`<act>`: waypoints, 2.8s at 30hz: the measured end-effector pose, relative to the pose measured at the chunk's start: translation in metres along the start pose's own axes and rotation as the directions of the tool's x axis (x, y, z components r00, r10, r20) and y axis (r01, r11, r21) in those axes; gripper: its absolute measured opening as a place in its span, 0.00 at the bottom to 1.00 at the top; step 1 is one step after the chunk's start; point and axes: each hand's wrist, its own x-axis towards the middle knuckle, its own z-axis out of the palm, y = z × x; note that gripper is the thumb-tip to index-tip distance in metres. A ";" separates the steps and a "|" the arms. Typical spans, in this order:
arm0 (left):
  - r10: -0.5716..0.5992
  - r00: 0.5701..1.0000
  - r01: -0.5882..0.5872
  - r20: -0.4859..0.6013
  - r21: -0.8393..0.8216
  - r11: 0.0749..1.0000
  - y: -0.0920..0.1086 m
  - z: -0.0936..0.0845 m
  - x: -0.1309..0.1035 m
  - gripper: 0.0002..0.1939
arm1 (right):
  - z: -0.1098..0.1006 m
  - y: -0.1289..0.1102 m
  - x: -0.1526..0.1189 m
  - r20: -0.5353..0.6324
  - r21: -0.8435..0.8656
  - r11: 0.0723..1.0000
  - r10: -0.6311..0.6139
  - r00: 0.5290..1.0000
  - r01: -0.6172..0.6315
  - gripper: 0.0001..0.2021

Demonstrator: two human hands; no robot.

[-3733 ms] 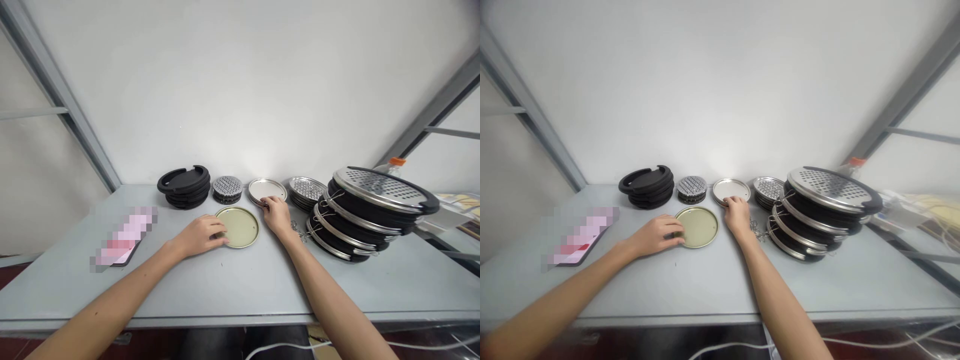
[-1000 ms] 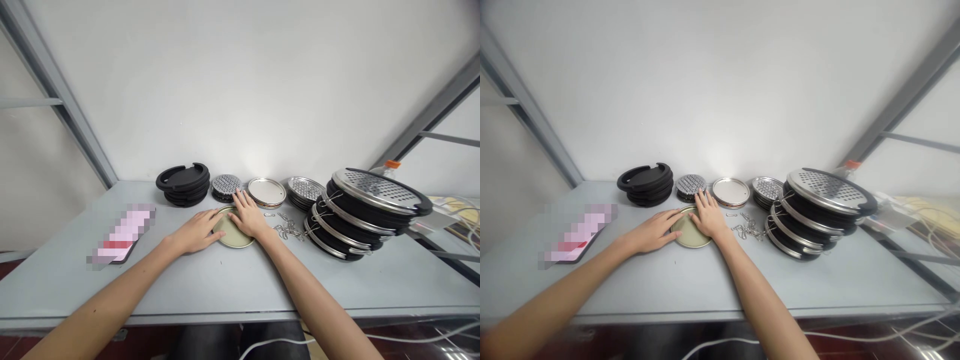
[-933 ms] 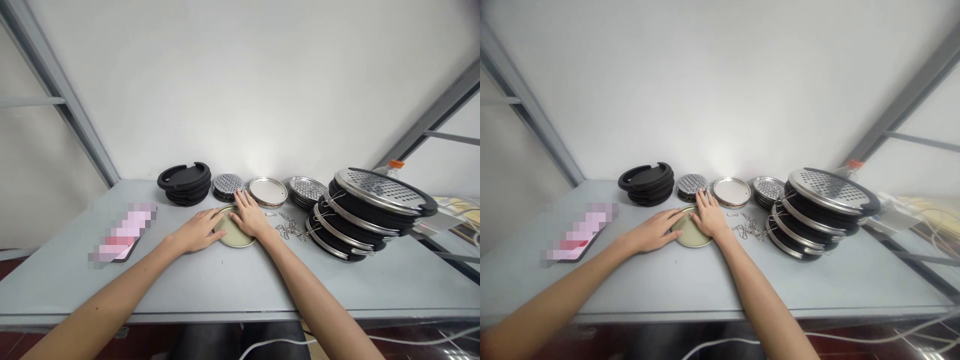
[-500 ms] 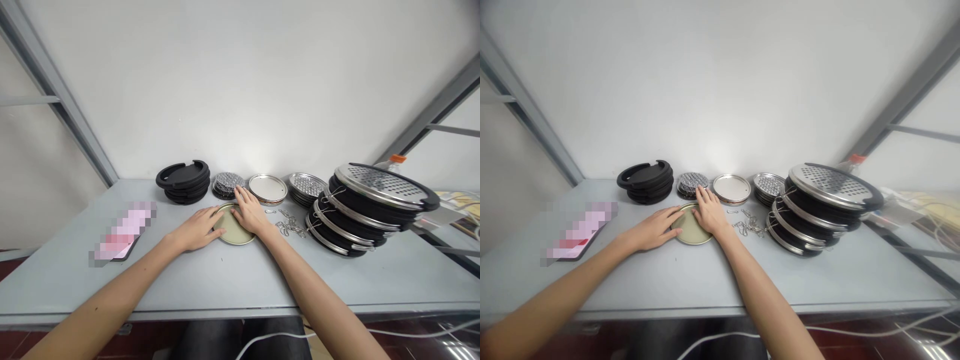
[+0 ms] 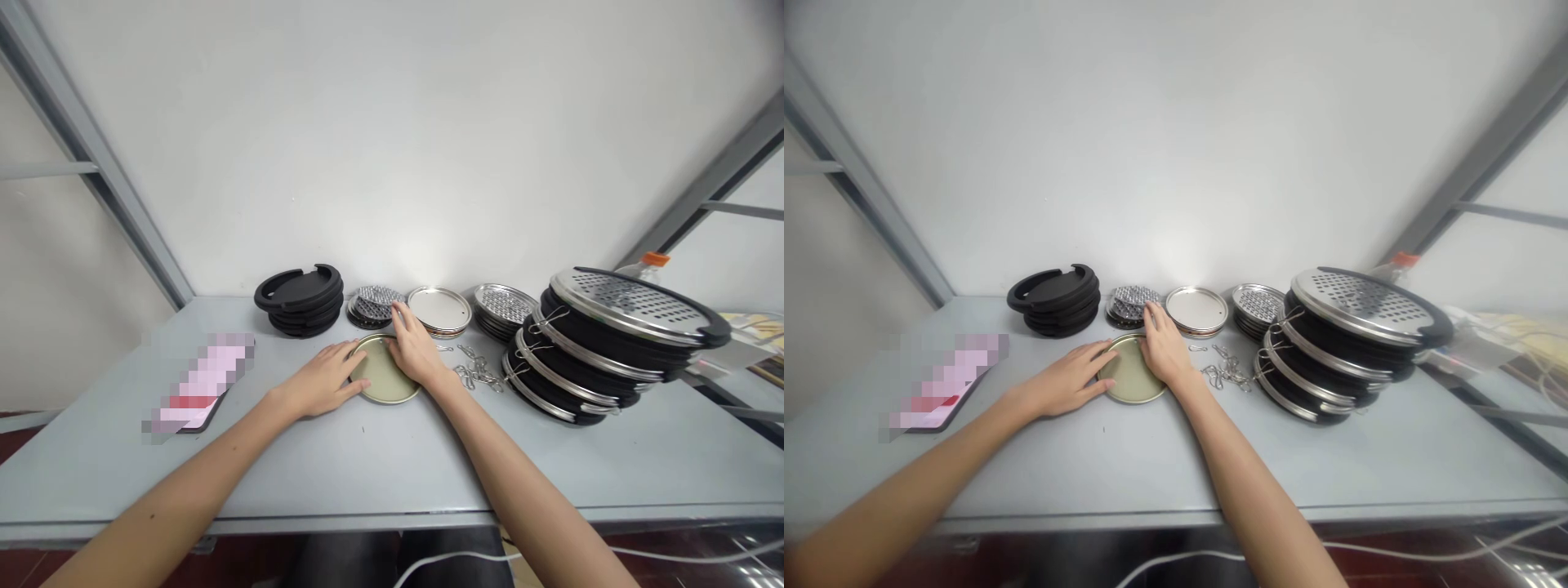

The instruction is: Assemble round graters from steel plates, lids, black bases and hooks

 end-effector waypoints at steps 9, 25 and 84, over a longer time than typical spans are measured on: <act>-0.014 1.000 0.014 0.007 -0.014 1.000 0.003 -0.003 0.000 0.31 | -0.008 -0.002 0.003 -0.126 0.115 0.993 0.047 0.991 -0.032 0.28; -0.105 0.976 0.082 -0.189 -0.126 0.989 -0.005 -0.005 0.003 0.36 | -0.060 -0.014 -0.005 -0.305 0.287 0.955 0.012 0.952 0.080 0.17; -0.529 0.825 0.149 -0.198 -0.827 0.542 -0.004 -0.015 0.017 0.17 | -0.049 -0.009 -0.007 0.148 0.966 0.105 0.521 0.840 -0.235 0.18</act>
